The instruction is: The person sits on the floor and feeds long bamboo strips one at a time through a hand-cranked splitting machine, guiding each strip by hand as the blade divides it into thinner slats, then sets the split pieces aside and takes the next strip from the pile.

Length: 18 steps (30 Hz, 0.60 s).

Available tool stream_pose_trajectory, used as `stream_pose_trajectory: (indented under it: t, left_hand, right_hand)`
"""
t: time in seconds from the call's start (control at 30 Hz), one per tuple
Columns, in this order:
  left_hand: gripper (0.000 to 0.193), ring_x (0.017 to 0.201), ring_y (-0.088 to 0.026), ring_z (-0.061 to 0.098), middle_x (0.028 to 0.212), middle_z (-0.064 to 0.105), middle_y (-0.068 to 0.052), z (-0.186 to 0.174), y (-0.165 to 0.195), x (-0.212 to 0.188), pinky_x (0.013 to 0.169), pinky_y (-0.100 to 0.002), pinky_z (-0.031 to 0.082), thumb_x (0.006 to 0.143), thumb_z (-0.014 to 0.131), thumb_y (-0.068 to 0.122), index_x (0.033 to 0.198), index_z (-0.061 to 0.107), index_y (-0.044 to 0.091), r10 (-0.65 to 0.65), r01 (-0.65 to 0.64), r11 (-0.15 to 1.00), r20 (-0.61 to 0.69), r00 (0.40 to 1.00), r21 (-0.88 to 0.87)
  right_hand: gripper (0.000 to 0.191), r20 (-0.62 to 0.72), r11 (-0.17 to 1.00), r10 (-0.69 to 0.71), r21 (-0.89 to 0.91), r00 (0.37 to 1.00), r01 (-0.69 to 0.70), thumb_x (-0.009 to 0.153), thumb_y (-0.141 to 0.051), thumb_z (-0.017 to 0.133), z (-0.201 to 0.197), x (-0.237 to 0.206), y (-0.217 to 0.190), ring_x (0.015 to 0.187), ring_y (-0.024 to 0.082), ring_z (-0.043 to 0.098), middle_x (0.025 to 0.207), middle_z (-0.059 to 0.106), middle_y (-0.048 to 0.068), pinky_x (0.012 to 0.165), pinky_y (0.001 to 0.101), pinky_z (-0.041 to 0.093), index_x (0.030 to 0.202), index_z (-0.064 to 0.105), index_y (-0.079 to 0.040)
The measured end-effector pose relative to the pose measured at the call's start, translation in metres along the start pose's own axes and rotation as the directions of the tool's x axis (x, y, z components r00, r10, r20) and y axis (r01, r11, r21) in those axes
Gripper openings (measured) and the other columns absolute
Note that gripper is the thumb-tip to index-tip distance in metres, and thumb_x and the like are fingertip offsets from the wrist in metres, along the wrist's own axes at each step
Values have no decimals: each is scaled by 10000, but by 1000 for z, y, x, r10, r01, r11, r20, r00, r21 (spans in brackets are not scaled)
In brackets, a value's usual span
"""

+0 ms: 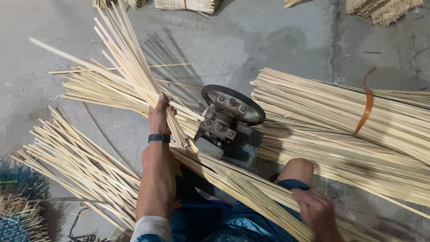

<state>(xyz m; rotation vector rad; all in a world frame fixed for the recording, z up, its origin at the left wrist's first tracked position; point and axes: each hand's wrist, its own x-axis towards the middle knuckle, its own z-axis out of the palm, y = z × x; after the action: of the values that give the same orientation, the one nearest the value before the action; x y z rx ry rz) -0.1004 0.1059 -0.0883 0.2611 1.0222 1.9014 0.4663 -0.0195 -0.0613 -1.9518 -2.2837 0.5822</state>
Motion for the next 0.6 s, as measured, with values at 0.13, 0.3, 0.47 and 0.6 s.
stream_pose_trajectory:
  t: [0.13,0.3,0.47,0.6]
  left_hand:
    - [241,656,-170,581,780,590,-47,-1,5,-2,573,-348,559,985,708,294,1055,583,100,-3,-4,994,-62,998,-108]
    - [265,743,-207,611,797,568,-34,-4,10,-4,704,-398,630,983,707,303,1024,560,86,-58,43,961,-48,997,-272]
    - [253,652,-154,528,788,533,-22,-11,9,0,514,-285,477,1011,747,263,1019,557,96,-47,31,977,-73,996,-210]
    - [239,639,-117,515,841,580,-27,-4,7,-6,474,-246,433,972,739,224,1053,560,88,-36,31,993,-40,999,-114]
  right_hand:
    - [162,-118,995,-1,98,993,13,906,-162,698,-5,-4,63,858,266,768,1001,787,119,800,386,605,1005,794,-77]
    - [206,-246,980,132,178,960,-89,922,-249,724,-47,-5,135,782,233,749,933,781,102,783,349,582,1039,793,-94]
    - [225,-113,921,381,135,918,-366,951,-276,752,-52,10,117,751,289,729,831,786,140,729,398,588,1081,817,-103]
    - [278,-194,983,150,-73,969,-167,955,-352,771,-39,31,58,646,260,699,771,729,129,661,371,579,943,783,-74]
